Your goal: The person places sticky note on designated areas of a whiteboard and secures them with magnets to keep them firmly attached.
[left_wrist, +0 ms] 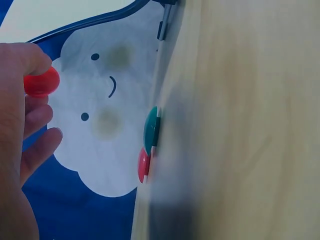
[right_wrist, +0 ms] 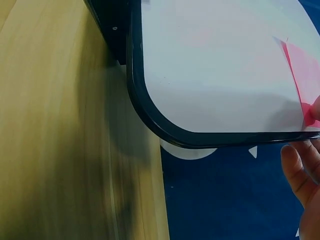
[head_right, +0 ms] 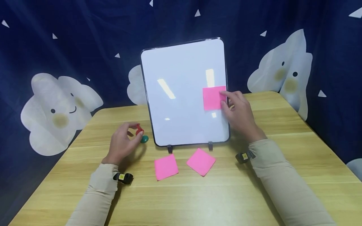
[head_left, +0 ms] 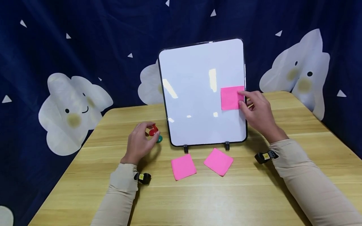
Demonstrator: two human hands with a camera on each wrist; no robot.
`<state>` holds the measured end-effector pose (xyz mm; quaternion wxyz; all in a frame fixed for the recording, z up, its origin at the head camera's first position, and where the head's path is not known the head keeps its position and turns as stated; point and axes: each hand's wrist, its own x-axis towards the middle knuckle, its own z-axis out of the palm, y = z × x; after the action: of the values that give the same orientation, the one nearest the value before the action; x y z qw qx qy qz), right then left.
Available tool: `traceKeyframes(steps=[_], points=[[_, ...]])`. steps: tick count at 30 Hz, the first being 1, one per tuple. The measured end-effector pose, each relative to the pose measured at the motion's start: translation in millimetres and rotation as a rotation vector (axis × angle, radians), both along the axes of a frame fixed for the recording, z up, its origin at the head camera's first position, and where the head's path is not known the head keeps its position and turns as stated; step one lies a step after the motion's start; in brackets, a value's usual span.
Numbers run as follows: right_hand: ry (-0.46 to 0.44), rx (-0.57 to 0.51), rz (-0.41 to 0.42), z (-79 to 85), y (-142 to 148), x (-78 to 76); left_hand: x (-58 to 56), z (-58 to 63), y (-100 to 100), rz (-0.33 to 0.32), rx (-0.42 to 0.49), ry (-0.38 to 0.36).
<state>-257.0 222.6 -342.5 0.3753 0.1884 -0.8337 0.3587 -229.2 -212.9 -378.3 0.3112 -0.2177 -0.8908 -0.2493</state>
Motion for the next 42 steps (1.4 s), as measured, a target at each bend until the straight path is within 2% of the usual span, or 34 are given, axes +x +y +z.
traceKeyframes(steps=[18,29,35,42], points=[[-0.009,-0.007,0.002,-1.0,0.6,-0.5,2.8,7.4,13.0,-0.108,0.034,0.175],[-0.02,-0.016,-0.004,-2.1,-1.4,-0.4,6.6,10.1,25.3,-0.152,0.005,0.196],[-0.029,-0.022,-0.006,0.5,-4.6,0.3,5.0,11.8,37.4,-0.206,0.011,0.181],[-0.048,-0.022,-0.016,-0.9,-3.1,1.8,0.1,15.2,51.0,-0.256,0.003,0.224]])
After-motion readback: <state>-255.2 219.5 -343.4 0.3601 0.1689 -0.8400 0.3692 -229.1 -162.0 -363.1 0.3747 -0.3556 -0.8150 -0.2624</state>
